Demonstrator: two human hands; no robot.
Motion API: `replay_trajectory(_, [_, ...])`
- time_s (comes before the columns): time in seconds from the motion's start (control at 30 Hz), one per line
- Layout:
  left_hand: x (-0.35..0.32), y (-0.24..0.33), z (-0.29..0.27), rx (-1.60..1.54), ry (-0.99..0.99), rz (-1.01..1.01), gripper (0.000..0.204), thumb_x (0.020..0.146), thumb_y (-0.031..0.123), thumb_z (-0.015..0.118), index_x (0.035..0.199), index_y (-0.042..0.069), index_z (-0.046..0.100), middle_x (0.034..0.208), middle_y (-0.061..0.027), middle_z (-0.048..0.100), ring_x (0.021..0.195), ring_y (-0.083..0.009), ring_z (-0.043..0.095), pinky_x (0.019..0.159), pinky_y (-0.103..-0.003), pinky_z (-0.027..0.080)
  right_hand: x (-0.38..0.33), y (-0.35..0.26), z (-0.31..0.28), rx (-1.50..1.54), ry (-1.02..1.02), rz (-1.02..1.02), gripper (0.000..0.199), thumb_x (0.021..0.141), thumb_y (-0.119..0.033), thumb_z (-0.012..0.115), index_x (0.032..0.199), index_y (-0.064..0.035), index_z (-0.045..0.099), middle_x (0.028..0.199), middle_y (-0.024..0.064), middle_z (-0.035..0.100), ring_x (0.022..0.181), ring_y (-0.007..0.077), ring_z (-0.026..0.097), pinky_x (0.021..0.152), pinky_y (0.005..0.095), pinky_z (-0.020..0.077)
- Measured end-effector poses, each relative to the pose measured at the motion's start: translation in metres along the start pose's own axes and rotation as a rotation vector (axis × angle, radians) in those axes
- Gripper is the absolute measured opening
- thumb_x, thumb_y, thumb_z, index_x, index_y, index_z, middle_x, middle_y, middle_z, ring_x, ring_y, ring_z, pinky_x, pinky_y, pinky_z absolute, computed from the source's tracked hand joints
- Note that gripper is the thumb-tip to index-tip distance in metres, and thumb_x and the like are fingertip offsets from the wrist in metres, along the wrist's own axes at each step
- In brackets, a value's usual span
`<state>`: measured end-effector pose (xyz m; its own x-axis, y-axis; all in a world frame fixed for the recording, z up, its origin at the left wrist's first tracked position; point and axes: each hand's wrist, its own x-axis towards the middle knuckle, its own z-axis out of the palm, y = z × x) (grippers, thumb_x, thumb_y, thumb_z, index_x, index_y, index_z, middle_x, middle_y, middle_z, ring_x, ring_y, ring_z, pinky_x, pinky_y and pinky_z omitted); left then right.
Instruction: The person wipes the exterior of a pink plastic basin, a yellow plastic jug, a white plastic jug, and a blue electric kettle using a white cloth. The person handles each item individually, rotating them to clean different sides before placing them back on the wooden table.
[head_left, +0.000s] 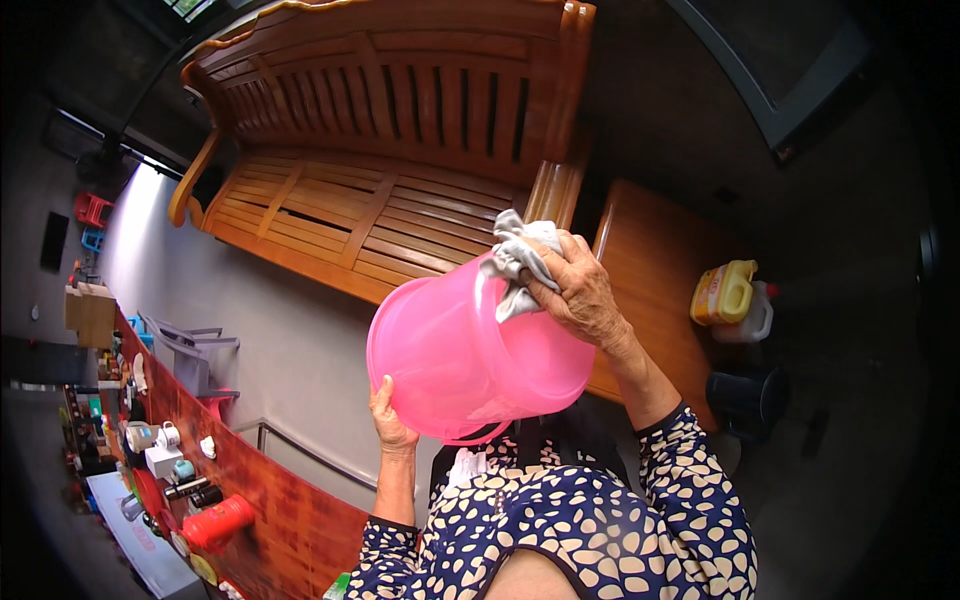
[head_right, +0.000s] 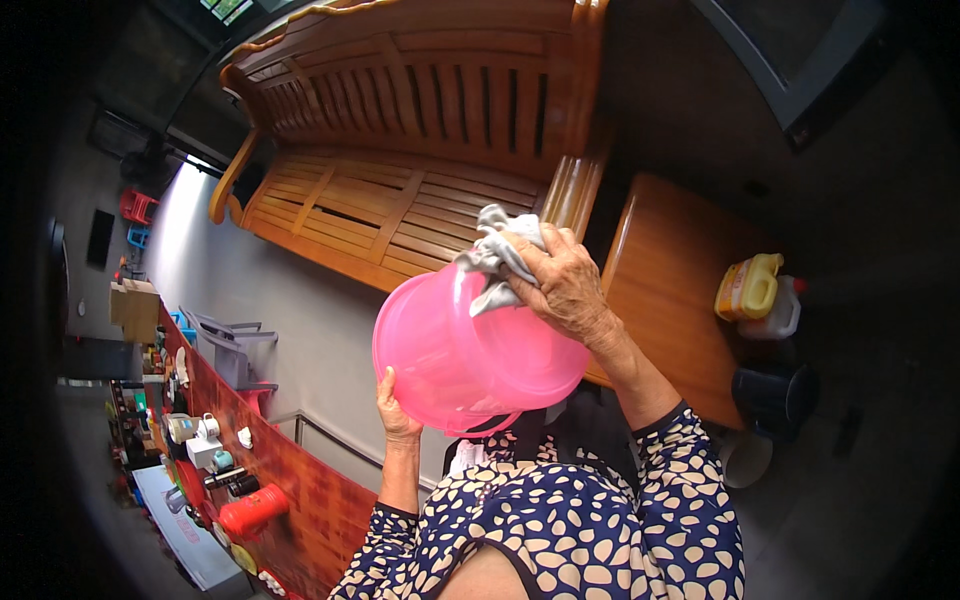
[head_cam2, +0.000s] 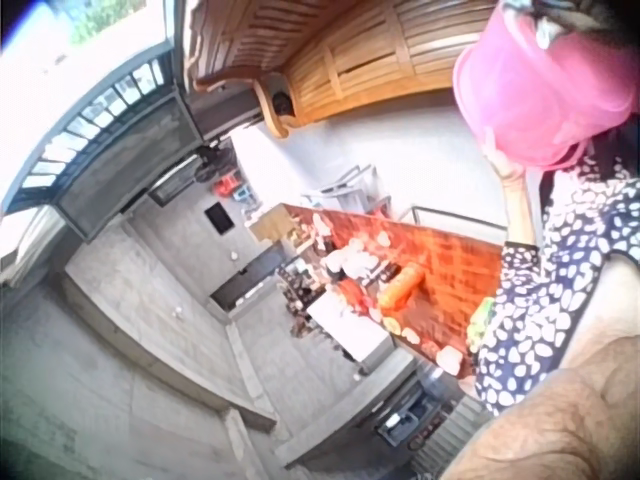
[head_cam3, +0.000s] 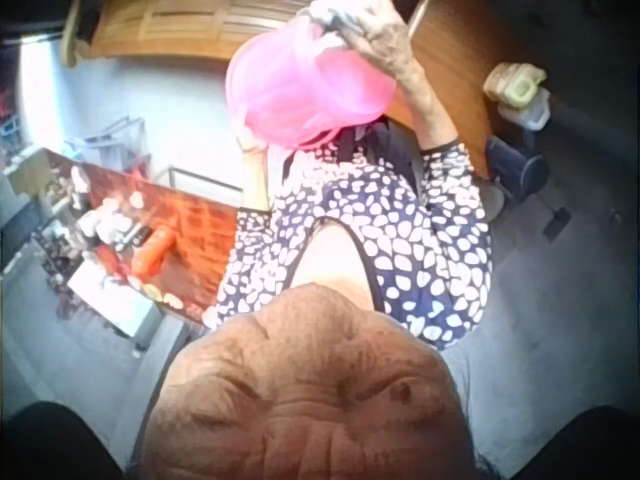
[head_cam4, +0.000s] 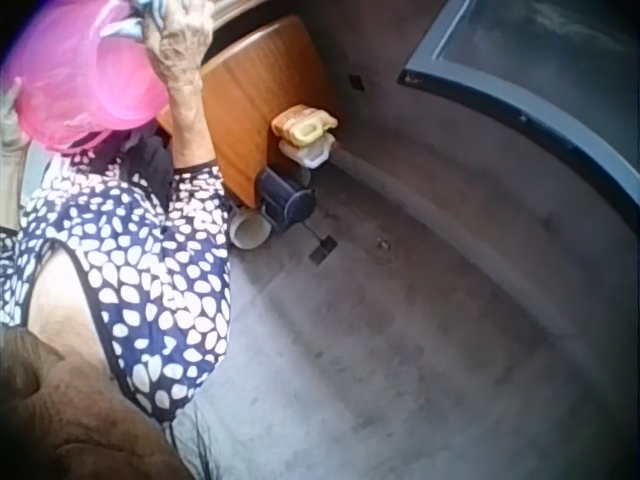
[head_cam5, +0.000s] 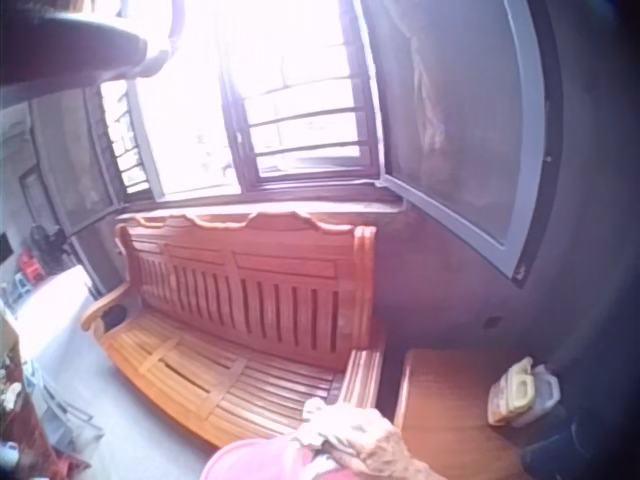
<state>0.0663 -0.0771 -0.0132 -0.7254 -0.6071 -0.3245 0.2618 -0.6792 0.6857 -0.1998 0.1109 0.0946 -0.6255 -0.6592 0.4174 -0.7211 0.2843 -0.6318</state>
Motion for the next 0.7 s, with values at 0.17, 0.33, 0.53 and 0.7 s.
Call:
replay_trajectory(0.17, [0.004, 0.003, 0.002, 0.009, 0.037, 0.02, 0.04, 0.099, 0.026, 0.045, 0.126, -0.003, 0.052, 0.12, -0.016, 0.062, 0.11, -0.0282, 0.06, 0.098, -0.042, 0.047, -0.027, 0.015, 0.0, -0.183, -0.018, 0.177, 0.038, 0.087, -0.02, 0.063, 0.123, -0.0068, 0.059, 0.095, 0.0186, 0.053, 0.089, 0.0357, 0.056, 0.076, 0.0434, 0.0487])
replay_trajectory(0.33, [0.009, 0.008, -0.001, -0.031, 0.083, 0.004, 0.037, 0.098, 0.019, 0.049, 0.129, 0.0, 0.047, 0.12, -0.0144, 0.06, 0.108, -0.0268, 0.06, 0.094, -0.041, 0.05, -0.051, -0.004, -0.007, -0.186, -0.127, 0.275, 0.033, 0.09, -0.025, 0.06, 0.113, -0.0006, 0.06, 0.091, 0.021, 0.053, 0.08, 0.0368, 0.06, 0.067, 0.0447, 0.052])
replay_trajectory(0.53, [0.014, 0.013, -0.007, 0.02, 0.121, 0.039, 0.037, 0.098, 0.02, 0.048, 0.129, 0.0, 0.047, 0.119, -0.0136, 0.06, 0.107, -0.026, 0.06, 0.092, -0.04, 0.05, -0.06, -0.027, -0.011, -0.248, -0.324, 0.199, 0.027, 0.094, -0.022, 0.054, 0.103, 0.0014, 0.063, 0.085, 0.0179, 0.054, 0.077, 0.0331, 0.057, 0.056, 0.042, 0.0512])
replay_trajectory(0.7, [0.017, 0.02, -0.012, 0.147, 0.122, 0.139, 0.039, 0.099, 0.027, 0.047, 0.125, -0.002, 0.051, 0.12, -0.0157, 0.061, 0.108, -0.0285, 0.061, 0.094, -0.043, 0.05, -0.057, -0.043, -0.02, -0.229, -0.35, -0.047, 0.022, 0.093, -0.019, 0.054, 0.1, -0.0018, 0.066, 0.079, 0.0154, 0.055, 0.068, 0.0281, 0.058, 0.055, 0.0385, 0.0523])
